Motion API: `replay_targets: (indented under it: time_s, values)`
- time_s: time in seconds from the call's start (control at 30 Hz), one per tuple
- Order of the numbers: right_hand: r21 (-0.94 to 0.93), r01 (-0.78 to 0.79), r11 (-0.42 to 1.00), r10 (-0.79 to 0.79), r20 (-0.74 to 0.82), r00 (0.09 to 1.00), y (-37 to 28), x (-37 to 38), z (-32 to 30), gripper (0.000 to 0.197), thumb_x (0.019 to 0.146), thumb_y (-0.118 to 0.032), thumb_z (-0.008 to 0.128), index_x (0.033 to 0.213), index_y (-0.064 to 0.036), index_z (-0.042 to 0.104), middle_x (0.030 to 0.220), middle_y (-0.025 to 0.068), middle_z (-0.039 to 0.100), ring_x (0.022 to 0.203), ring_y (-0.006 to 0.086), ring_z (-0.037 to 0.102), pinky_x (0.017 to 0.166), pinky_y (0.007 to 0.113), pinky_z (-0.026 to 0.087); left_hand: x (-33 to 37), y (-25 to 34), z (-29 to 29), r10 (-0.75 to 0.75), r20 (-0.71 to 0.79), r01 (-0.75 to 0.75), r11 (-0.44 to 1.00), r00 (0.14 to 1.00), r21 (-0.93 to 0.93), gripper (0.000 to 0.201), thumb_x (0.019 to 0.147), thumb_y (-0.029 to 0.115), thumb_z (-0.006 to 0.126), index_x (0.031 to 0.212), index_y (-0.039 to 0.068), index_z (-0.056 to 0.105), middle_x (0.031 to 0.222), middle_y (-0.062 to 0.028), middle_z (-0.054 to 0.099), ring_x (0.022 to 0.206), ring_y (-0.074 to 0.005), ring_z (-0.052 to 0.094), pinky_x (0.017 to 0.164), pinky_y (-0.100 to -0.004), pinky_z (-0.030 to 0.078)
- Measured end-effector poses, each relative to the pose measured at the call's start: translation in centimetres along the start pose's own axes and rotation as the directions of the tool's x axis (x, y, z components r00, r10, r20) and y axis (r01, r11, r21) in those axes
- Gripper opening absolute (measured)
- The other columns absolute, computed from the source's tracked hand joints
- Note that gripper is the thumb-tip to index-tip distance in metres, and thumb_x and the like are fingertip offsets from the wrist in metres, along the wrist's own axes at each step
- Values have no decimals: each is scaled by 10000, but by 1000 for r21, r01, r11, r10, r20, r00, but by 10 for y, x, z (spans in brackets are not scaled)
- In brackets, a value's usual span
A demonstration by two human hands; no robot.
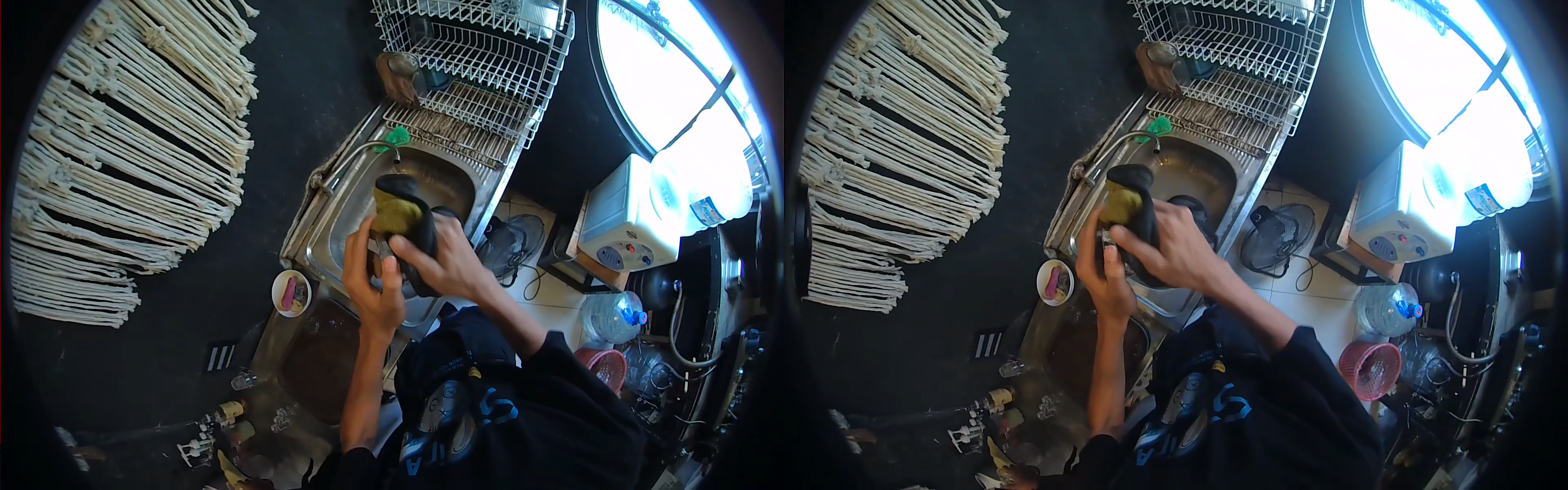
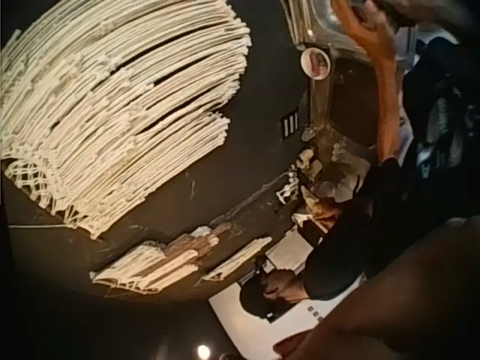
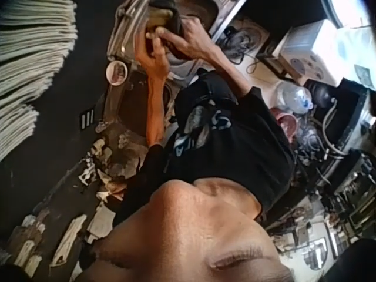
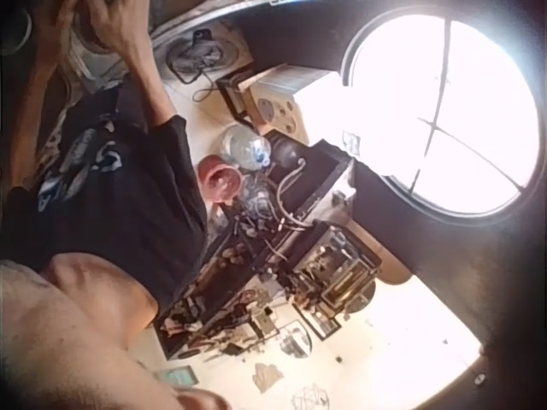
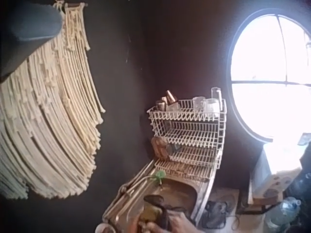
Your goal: Dry and polish drinking glasses with a cloth, then pick up a serving tray and walk to a table to collect more glasses.
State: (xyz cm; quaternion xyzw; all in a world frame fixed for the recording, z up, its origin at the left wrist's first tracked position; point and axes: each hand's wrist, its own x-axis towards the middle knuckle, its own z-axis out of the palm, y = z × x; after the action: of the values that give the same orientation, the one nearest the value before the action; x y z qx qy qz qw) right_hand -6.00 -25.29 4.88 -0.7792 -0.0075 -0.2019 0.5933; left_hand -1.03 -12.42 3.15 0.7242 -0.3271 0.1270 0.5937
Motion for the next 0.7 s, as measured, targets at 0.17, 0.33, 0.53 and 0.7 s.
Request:
replay_targets:
  time_s: [0.17,0.33,0.53,0.7]
  values:
    - [105,-511,853,456,323,829,43,16,1,808,878,-678,398,1036,99,554,988,173,578,921,193,537,831,329,425,19,-11,-17,364,163,-377,924,917,58,577,791,456,579,1077,-45,578,1018,-203,575,867,-323,600,735,-377,490]
    - [517,-564,644,485,294,823,24,-5,22,634,932,-541,445,1109,58,554,969,134,573,917,187,527,868,303,425,29,-23,-34,361,330,-370,928,872,-36,583,805,480,554,1060,-43,583,1014,-197,580,803,-310,604,702,-362,491]
    - [424,-103,900,313,-462,830,41,-11,57,254,942,-202,501,975,33,592,806,97,605,724,178,550,710,326,444,13,-14,8,-105,-56,106,994,993,18,548,910,438,383,1116,-52,519,1042,-142,536,975,-226,518,884,-341,392]
    - [165,113,980,8,-597,802,52,1,42,290,968,-257,483,929,8,597,799,31,616,715,115,566,617,301,451,-4,-16,35,-343,-139,317,931,929,-182,427,959,334,292,1204,25,457,1158,-116,470,1065,-210,465,946,-331,343]
